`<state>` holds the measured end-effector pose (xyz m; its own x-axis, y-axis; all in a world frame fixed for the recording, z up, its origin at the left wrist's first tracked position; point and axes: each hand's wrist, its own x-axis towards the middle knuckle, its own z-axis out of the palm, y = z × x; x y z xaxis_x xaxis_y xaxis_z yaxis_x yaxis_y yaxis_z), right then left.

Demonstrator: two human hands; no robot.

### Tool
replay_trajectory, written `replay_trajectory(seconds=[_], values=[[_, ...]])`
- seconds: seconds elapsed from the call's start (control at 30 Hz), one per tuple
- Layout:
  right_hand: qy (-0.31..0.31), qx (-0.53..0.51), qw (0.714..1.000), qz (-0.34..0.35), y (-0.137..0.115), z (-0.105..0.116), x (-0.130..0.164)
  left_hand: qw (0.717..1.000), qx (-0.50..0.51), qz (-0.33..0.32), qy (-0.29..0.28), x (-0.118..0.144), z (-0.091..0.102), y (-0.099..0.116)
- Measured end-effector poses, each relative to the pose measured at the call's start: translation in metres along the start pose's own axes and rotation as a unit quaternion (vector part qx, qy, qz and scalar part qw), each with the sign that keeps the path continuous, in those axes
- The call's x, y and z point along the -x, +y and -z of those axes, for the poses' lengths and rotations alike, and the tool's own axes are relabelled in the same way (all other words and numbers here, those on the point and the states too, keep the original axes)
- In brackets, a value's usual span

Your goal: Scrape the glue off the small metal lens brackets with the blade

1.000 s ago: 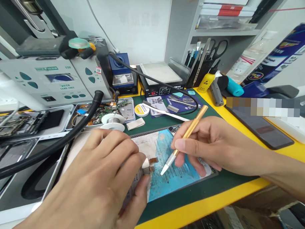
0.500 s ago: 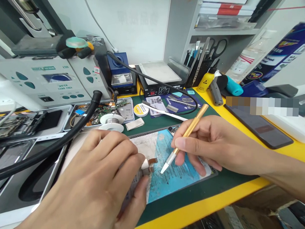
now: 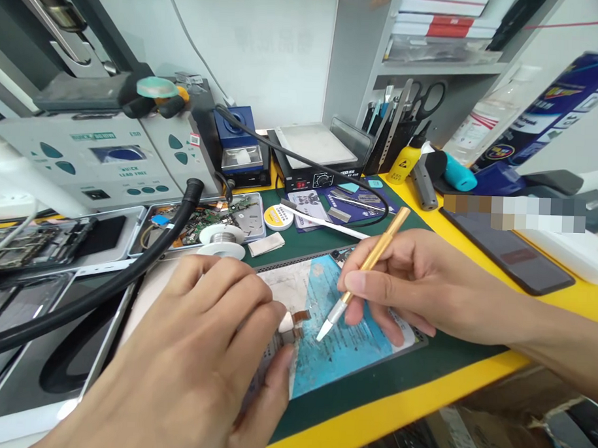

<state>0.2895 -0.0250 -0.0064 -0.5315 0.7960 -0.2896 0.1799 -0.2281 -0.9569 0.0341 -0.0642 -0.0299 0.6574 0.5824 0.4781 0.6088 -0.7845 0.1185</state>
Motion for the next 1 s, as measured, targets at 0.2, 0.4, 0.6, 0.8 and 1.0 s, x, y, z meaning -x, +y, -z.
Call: replay_trajectory(seconds=[0.2, 0.4, 0.6, 0.8, 1.0], values=[[-0.005, -0.012, 1.000, -0.003, 0.000, 0.000, 0.000, 1.000, -0.003, -0.013, 0.009, 0.001, -0.001, -0.001], [-0.009, -0.013, 1.000, -0.005, 0.001, 0.004, 0.001, 1.000, -0.004, -0.011, 0.006, 0.000, 0.000, -0.002], [-0.007, -0.051, 0.999, -0.001, 0.005, 0.007, -0.001, 0.999, 0.002, -0.006, 0.035, 0.003, -0.001, 0.005], [0.008, -0.106, 0.994, 0.001, 0.004, 0.005, -0.004, 0.991, -0.043, -0.026, 0.122, -0.003, -0.014, 0.012], [0.003, -0.155, 0.988, -0.001, 0.002, 0.000, -0.003, 0.986, -0.070, -0.024, 0.153, -0.006, -0.011, 0.017]])
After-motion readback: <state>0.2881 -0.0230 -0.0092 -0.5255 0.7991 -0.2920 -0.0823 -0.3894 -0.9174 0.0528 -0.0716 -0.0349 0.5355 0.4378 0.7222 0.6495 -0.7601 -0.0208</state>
